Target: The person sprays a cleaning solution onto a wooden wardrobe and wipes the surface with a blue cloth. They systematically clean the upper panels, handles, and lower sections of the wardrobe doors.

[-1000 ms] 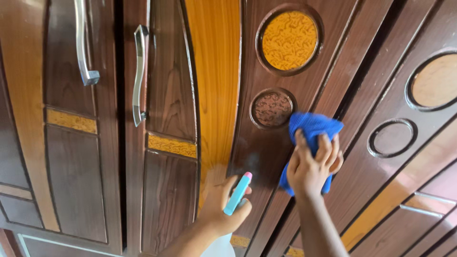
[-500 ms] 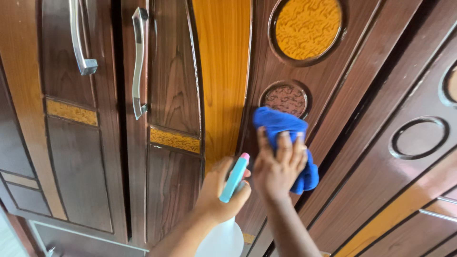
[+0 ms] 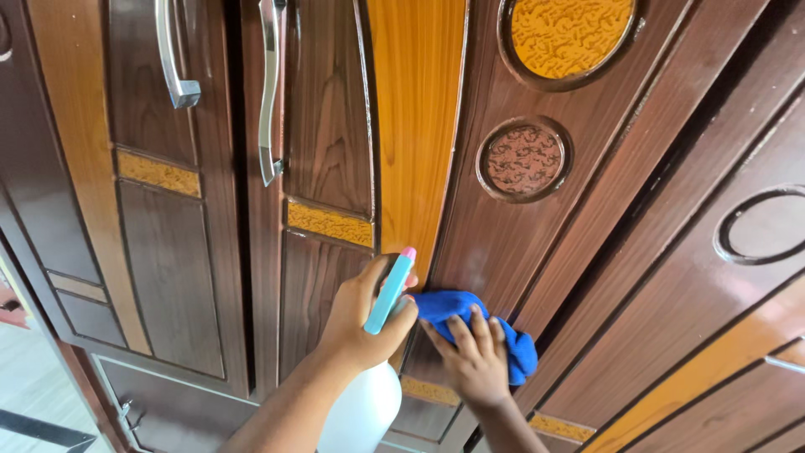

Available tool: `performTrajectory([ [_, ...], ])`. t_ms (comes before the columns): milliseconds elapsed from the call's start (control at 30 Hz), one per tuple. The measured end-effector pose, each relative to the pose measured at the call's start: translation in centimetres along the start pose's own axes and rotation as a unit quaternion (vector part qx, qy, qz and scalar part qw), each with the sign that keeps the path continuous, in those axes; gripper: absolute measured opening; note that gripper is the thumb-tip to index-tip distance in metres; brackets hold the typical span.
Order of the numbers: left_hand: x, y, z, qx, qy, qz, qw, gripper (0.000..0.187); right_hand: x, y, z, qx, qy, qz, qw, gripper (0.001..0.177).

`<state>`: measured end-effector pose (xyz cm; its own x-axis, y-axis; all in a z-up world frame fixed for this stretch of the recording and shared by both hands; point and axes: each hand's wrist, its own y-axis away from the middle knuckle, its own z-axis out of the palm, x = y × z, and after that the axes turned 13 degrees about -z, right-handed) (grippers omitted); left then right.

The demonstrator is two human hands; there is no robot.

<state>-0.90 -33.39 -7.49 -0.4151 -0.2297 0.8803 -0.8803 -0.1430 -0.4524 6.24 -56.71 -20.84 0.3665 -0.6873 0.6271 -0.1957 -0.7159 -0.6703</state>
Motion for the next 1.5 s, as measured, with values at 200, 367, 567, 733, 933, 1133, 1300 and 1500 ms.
performTrajectory([
  [200,-1.4,1.4,-1.6,-0.026,-0.001,-0.041,0.999,0.04,5.7,2.2,-4.3,-0.036,0.059,0.008,0.998,0.05],
  [367,-2.3,2.3,-1.6,-0.017,-0.017,-0.046,0.999,0.036,9.9,-1.7,-6.8,0.021,0.063,0.138,0.988,0.038],
  [567,-2.0,1.5,-2.5,-0.024,-0.026,-0.054,0.998,0.031,9.3,-8.7,-6.8,0.118,-0.01,0.182,0.976,0.043],
  [733,-2.1,0.2,-3.7,-0.016,0.018,-0.041,0.999,0.035,5.0,-13.8,-4.8,0.127,0.022,0.205,0.97,0.043],
  [933,-3.0,-0.8,-6.6,-0.018,0.01,-0.101,0.995,0.037,-2.5,-17.0,-1.0,0.099,0.026,0.177,0.979,0.045],
  [1133,-5.5,-1.9,-9.3,-0.015,-0.001,-0.08,0.997,0.037,-7.0,-12.1,3.5,0.099,0.049,0.13,0.985,0.039],
  [1300,-6.8,-1.8,-11.1,-0.034,-0.028,-0.078,0.996,0.04,-10.3,-6.6,5.5,0.058,0.038,0.127,0.989,0.042],
  [1500,-7.9,-0.8,-12.5,-0.038,-0.032,-0.061,0.997,0.042,-10.8,-5.5,4.5,0.018,-0.019,0.156,0.987,0.046],
])
